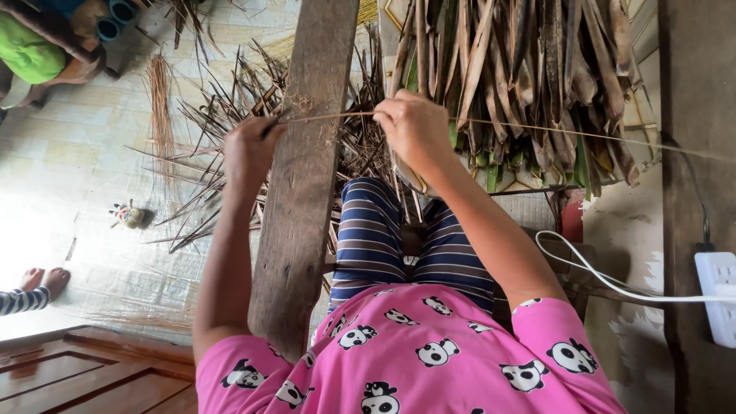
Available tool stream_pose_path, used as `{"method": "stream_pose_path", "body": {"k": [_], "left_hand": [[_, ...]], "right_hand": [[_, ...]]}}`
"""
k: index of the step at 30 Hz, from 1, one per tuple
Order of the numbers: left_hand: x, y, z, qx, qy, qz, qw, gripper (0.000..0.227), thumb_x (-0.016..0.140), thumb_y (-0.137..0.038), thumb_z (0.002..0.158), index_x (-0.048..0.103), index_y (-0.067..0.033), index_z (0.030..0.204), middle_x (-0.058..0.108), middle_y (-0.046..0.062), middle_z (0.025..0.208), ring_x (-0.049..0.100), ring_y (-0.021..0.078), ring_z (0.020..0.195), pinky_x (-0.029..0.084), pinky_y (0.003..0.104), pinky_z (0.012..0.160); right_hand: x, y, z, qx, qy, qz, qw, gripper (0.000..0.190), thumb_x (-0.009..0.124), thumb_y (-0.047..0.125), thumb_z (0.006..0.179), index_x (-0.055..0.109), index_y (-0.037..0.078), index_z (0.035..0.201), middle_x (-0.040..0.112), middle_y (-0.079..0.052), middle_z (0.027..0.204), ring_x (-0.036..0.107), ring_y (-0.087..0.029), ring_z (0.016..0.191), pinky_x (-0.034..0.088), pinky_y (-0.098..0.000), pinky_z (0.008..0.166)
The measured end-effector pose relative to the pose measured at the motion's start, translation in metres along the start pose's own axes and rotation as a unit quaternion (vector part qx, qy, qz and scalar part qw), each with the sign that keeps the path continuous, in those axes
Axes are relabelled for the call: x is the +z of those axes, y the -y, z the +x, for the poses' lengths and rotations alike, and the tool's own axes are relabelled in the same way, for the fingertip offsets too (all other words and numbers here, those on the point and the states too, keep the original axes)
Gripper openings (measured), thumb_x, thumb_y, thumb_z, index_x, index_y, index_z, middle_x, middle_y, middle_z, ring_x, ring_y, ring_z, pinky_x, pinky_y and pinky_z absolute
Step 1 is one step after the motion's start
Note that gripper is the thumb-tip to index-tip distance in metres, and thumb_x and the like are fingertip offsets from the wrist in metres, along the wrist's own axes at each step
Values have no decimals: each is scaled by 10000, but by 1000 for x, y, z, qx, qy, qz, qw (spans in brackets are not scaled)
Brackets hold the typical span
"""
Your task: Stripping the leafy part from palm fronds using a knife to collect the midribs
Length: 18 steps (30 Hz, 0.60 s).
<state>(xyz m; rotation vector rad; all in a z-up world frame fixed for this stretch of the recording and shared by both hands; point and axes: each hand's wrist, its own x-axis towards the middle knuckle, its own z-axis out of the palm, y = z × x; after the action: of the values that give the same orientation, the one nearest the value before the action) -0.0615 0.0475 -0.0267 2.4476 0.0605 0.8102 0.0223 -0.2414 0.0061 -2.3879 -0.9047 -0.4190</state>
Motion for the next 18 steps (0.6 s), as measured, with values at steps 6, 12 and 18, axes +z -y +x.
{"method": "stream_pose_path", "body": {"k": [6, 12, 18], "left_hand": [[-82, 165, -75, -205, -8, 203, 957, 89, 794, -194, 920, 770, -111, 899, 673, -22, 630, 567, 72, 502, 391, 219, 422], [-168, 218, -238, -356, 2, 375, 856, 224, 772, -218, 972, 773, -22, 862, 714, 82, 665, 677, 176, 547, 502, 243, 617], [-171, 158, -331, -754, -78, 78, 647, 836, 717, -190, 916, 145, 13, 1491, 259, 165, 1475, 271, 287, 1378, 191, 292, 1192]], "right_hand": [[-41, -19, 4, -14, -93, -18, 995, 196, 698, 10, 912, 682, 97, 736, 631, 12, 619, 509, -49, 538, 339, -150, 445], [-51, -38, 10, -18, -227, -113, 967, 90, 751, 133, 916, 725, 84, 987, 647, -35, 852, 558, -193, 789, 438, -356, 765], [-21, 77, -22, -208, -75, 229, 948, 255, 473, -268, 810, 654, -111, 724, 704, -224, 894, 700, -356, 947, 650, -322, 842]]}}
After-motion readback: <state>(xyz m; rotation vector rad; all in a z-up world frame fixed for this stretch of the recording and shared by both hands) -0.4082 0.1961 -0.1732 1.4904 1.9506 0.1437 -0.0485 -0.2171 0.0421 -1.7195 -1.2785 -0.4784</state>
